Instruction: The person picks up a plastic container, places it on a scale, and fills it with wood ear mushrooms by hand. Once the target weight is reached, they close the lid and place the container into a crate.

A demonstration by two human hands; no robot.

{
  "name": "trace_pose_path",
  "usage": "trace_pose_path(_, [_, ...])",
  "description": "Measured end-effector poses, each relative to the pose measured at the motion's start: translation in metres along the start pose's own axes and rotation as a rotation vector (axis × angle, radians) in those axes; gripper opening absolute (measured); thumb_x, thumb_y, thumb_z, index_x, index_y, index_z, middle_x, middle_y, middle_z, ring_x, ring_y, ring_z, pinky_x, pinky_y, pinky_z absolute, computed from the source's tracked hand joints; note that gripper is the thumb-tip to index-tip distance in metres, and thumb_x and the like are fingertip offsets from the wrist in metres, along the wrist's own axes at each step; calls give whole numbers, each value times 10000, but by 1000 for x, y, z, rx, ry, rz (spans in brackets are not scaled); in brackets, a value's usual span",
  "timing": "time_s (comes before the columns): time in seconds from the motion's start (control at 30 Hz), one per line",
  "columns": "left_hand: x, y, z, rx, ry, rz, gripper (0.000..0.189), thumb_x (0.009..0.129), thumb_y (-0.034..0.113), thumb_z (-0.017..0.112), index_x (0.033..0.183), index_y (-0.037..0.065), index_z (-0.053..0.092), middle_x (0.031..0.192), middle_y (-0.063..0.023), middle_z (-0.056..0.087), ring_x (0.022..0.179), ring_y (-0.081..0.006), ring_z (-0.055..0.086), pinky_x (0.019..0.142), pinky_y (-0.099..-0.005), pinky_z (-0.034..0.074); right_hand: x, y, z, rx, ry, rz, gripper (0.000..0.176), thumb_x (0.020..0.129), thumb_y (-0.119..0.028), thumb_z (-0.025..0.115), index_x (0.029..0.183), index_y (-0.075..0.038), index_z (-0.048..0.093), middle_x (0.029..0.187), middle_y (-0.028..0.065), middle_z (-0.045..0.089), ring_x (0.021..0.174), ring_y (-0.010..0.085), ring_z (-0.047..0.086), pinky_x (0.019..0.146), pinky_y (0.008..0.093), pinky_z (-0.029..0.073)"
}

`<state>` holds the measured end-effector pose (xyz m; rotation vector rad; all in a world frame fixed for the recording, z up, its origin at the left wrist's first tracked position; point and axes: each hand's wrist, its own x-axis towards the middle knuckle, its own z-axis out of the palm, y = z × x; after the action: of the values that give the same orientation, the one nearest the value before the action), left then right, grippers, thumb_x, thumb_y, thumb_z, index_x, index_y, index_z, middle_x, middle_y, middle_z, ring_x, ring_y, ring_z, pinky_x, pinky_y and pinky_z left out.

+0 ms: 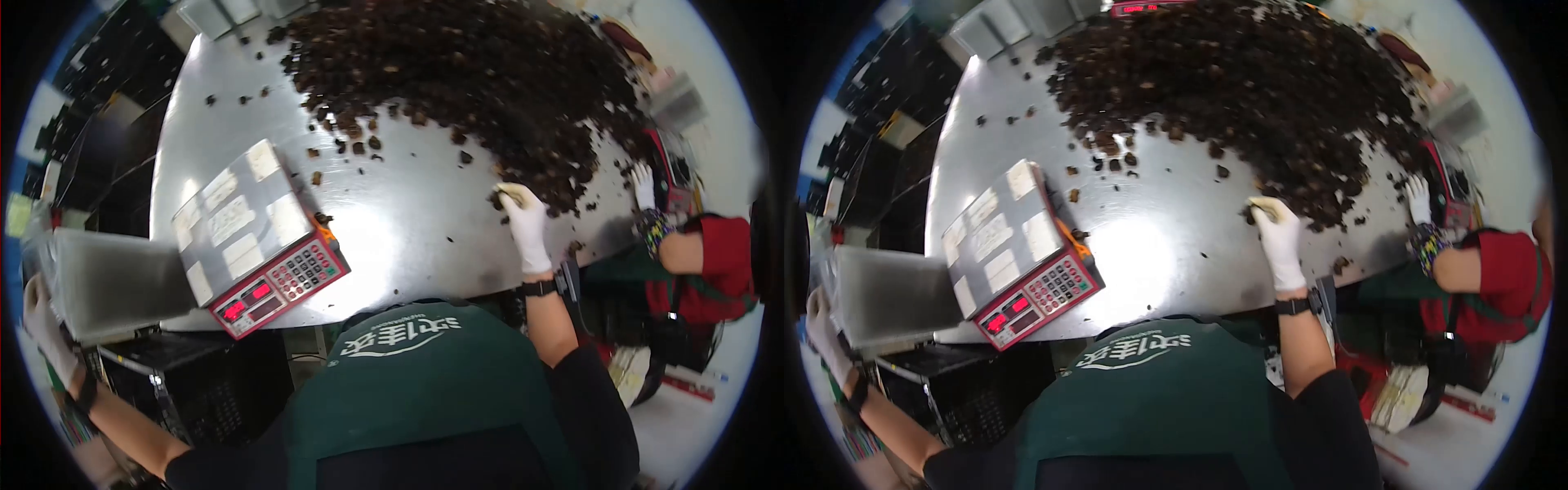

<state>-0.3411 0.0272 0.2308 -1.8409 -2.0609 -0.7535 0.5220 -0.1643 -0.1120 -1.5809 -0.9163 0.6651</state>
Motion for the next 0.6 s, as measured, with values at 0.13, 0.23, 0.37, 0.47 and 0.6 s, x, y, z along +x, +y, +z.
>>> trace_pose_path(0.13, [-53, 134, 17, -38, 128, 129, 319, 1013, 194, 592, 1272, 18, 653, 1225, -103, 689, 1076, -181, 651, 953, -293, 488, 3, -40, 22, 182, 16, 124, 184, 920, 22, 644, 1097, 32, 693, 1048, 90, 738, 958, 142, 690, 875, 263, 536])
trace_pose_path(0.23, [-123, 265, 59, 13, -130, 369, 239, 946, 8, 638, 1180, 10, 686, 1076, -81, 708, 942, -165, 659, 864, -295, 523, 9, -35, 26, 281, -44, 161, 171, 930, 8, 641, 1094, 29, 683, 1056, 103, 737, 961, 157, 695, 879, 273, 538])
trace_pose_path(0.37, [-198, 314, 148, -123, -344, 494, 34, 870, 53, 655, 899, 70, 658, 821, -141, 624, 765, -335, 639, 685, -389, 529, 10, -11, 43, 280, -90, 294, 151, 965, -20, 606, 1090, 17, 682, 978, 66, 720, 887, 129, 670, 832, 257, 523])
trace_pose_path(0.47, [-244, 319, 200, -134, -512, 520, 39, 867, 108, 673, 886, 93, 641, 803, -118, 621, 747, -351, 637, 641, -443, 512, 3, 19, 57, 125, -130, 256, 150, 997, -54, 577, 1079, 13, 684, 887, 21, 679, 781, 97, 615, 731, 237, 485])
trace_pose_path(0.6, [-256, 344, 195, -144, -593, 462, 249, 826, 130, 742, 1047, 67, 647, 927, -110, 645, 879, -337, 626, 744, -428, 485, 5, 2, 76, -299, -99, 131, 126, 964, -114, 620, 1012, -30, 701, 766, 65, 682, 680, 120, 609, 645, 265, 475])
